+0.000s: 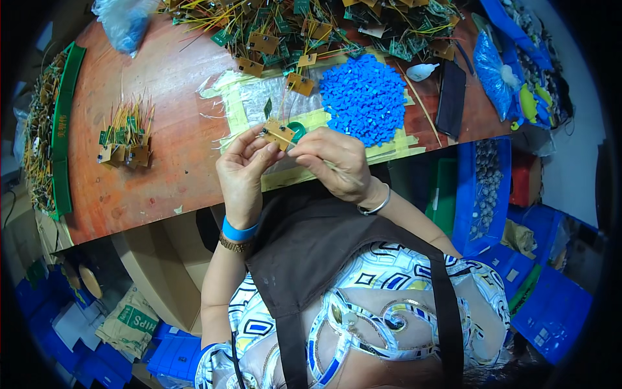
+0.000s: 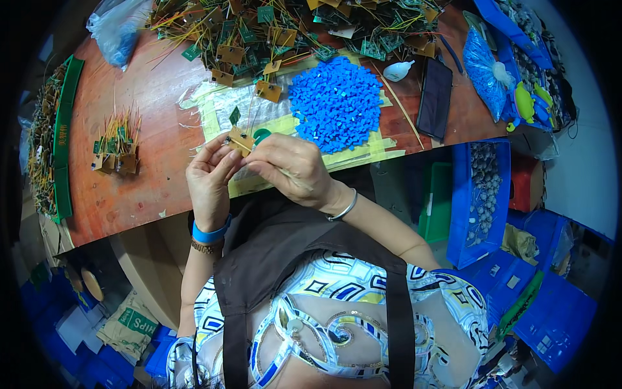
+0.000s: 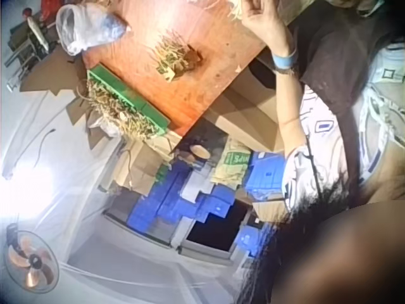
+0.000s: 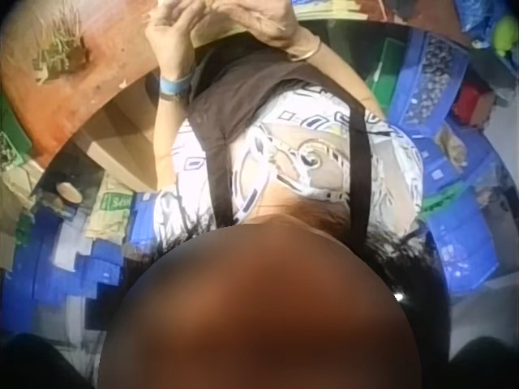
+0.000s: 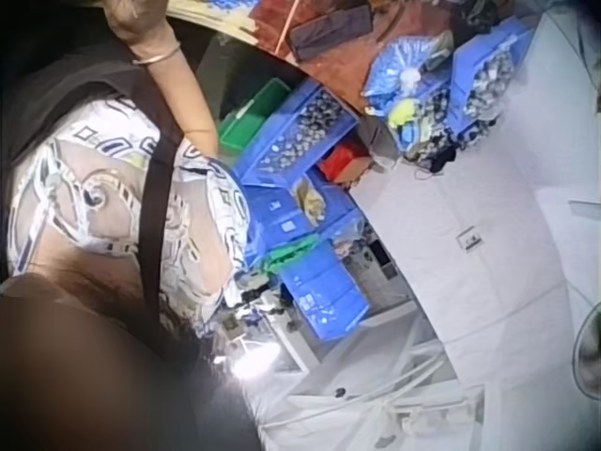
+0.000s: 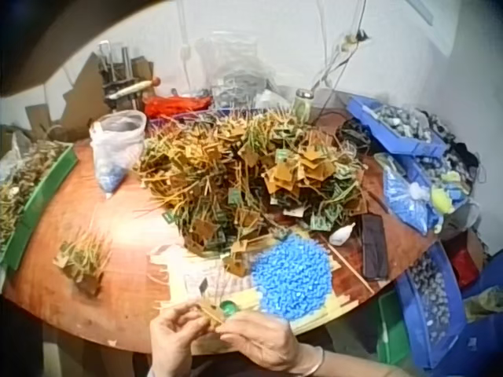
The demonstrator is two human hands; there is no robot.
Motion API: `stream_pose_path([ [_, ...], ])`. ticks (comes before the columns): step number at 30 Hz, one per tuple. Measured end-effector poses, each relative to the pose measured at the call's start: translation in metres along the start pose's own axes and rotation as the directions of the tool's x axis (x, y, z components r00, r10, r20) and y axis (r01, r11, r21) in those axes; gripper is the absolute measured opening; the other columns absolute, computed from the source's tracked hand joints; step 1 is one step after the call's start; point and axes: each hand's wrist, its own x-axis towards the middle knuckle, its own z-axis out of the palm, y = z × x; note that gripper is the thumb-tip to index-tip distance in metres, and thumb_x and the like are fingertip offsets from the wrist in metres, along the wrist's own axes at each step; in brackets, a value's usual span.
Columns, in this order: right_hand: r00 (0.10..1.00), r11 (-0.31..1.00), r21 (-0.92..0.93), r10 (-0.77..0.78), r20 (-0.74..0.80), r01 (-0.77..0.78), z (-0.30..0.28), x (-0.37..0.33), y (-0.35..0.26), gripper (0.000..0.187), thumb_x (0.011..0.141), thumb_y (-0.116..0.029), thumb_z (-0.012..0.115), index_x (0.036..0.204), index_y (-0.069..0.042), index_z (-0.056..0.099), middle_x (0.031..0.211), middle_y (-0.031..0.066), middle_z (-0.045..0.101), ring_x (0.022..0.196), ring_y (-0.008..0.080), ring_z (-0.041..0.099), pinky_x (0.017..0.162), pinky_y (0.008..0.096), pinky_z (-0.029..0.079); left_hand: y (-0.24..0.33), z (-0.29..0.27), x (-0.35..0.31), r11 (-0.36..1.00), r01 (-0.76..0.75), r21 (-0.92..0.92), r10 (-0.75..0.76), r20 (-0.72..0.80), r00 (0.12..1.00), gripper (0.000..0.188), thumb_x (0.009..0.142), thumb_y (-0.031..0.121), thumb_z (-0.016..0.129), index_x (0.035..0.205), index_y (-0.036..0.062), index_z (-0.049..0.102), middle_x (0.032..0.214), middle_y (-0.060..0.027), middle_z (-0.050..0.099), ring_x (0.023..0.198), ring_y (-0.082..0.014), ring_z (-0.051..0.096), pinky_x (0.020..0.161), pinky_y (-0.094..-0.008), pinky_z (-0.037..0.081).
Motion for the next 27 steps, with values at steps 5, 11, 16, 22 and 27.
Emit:
stream_pose_path([
  [5,0.930,0.974,-0.027,0.205,-0.304,-0.224,-0.031,-0.011,0.027,0.023,0.098,-0.019,0.056,0.104,0.002,0.066,0.087,0.0102,0.069,0.081,0.0188,0.066,0.069,0.0309,0.051,0.000,-0.005,0.002,1.000,-0.021,-0.002,0.021,-0.018,1.000,0.038,0.088,-0.004,0.065,0.124,-0.0066,0.054,0.096,-0.0058,0.064,0.086,-0.0155,0.068,0.081,-0.0287,0.059],
  [11,0.992,0.786,-0.609,0.034,-0.124,-0.103,-0.026,0.000,0.047,0.024,0.075,-0.004,0.073,0.098,-0.006,0.066,0.080,0.0076,0.066,0.082,0.0247,0.062,0.071,0.0356,0.045,-0.004,0.000,0.002,1.000,-0.016,-0.009,0.015,-0.023,1.000,0.038,0.088,-0.004,0.066,0.124,-0.0069,0.053,0.095,-0.0047,0.062,0.086,-0.0147,0.067,0.081,-0.0292,0.060],
  [16,0.995,0.742,-0.666,0.027,-0.097,-0.085,-0.020,0.003,0.055,0.027,0.069,-0.005,0.076,0.095,-0.007,0.066,0.078,0.0044,0.064,0.081,0.0242,0.060,0.070,0.0377,0.041,-0.001,0.000,0.001,1.000,-0.017,0.012,0.017,-0.026,1.000,0.038,0.088,-0.004,0.066,0.124,-0.0073,0.054,0.095,-0.0047,0.061,0.085,-0.0143,0.067,0.081,-0.0293,0.060],
  [22,0.980,0.895,-0.424,0.068,-0.185,-0.142,-0.020,0.006,0.041,0.026,0.070,-0.001,0.074,0.094,-0.007,0.066,0.083,0.0032,0.067,0.084,0.0223,0.061,0.075,0.0344,0.043,-0.003,0.002,0.003,0.994,-0.059,0.095,0.059,-0.002,0.998,0.037,0.089,-0.004,0.065,0.124,-0.0077,0.054,0.095,-0.0054,0.061,0.085,-0.0144,0.067,0.080,-0.0283,0.059],
  [27,0.987,0.985,-0.138,0.088,-0.132,-0.107,-0.003,0.016,0.006,0.027,0.069,0.000,0.075,0.093,-0.007,0.066,0.085,0.0030,0.068,0.084,0.0225,0.062,0.075,0.0342,0.045,-0.001,0.008,0.001,0.993,-0.045,0.112,0.033,0.103,0.994,0.036,0.090,-0.004,0.064,0.124,-0.0083,0.055,0.096,-0.0077,0.064,0.086,-0.0154,0.068,0.078,-0.0270,0.058],
])
